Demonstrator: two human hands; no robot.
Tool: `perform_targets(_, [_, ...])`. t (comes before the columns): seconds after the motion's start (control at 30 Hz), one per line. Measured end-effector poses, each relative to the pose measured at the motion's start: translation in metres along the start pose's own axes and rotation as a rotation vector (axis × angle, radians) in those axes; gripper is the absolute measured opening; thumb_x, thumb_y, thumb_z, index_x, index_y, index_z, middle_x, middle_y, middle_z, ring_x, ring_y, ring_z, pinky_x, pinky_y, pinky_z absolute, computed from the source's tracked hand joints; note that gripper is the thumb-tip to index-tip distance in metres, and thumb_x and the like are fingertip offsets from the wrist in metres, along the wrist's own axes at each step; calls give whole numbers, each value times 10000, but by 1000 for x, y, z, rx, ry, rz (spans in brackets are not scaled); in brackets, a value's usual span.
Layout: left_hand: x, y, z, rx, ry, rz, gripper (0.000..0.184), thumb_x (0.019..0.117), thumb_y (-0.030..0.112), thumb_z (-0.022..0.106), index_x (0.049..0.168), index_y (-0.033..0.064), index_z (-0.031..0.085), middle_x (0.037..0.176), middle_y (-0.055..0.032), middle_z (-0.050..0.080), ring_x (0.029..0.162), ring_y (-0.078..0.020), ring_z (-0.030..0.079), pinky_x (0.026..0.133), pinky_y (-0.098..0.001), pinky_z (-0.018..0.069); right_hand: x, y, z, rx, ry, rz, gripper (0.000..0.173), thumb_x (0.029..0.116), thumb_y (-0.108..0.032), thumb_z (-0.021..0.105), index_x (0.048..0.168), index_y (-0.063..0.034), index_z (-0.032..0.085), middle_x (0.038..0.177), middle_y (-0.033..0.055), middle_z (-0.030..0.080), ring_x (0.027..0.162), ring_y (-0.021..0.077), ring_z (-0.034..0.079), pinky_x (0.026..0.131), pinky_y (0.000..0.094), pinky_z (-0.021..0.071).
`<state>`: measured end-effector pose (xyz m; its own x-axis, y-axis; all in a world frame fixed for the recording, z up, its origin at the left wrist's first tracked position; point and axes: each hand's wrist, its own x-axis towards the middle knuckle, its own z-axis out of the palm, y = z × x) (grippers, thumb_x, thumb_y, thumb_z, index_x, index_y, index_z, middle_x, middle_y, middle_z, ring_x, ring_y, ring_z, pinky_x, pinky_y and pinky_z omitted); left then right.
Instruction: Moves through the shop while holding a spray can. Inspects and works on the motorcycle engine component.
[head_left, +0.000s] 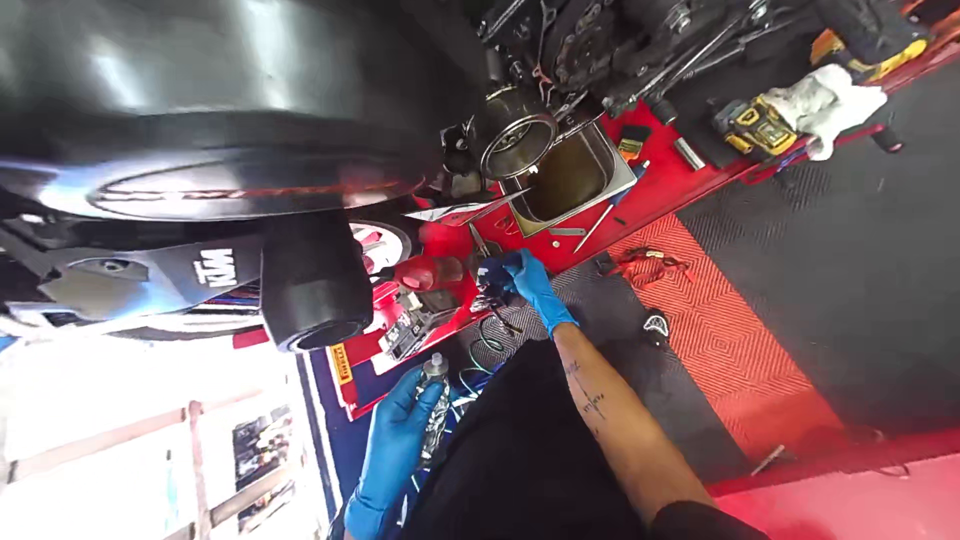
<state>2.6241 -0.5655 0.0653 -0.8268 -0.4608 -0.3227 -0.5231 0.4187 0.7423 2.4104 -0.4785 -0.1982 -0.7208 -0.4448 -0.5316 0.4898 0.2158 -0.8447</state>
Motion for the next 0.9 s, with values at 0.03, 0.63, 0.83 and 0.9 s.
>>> perform_targets(0.03, [5,-1,-2,9,-22,19,240,1008,170,584,1175,43,701,919,-25,770,795,-127,737,723,-265,625,2,0,-2,-54,19,-32,370,1003,-225,639,1309,-25,580,1069,161,700,824,242,722,762,432,618])
perform_targets(0.63, [52,3,-16,52,-161,117,224,1019,148,590,1162,19,704,957,-71,772,810,-166,739,742,-298,629,18,-8,4,-564,119,63,447,929,-370,708,1178,0,685,1137,237,704,1109,431,664,916,624,512])
perform_targets(0.83, [62,8,2,-28,-136,131,151,995,94,616,1050,0,721,962,-104,767,848,-184,740,788,-318,625,-42,-42,-32,-622,33,46,962,913,-582,654,1647,-158,199,1082,238,708,1005,455,682,848,644,515])
perform_targets(0.9, [64,16,12,-6,-107,163,130,988,64,607,1029,7,716,962,-87,769,857,-169,739,803,-307,622,-75,-43,-44,-530,164,-181,653,988,-451,595,1533,-110,478,960,201,730,855,411,709,754,614,544])
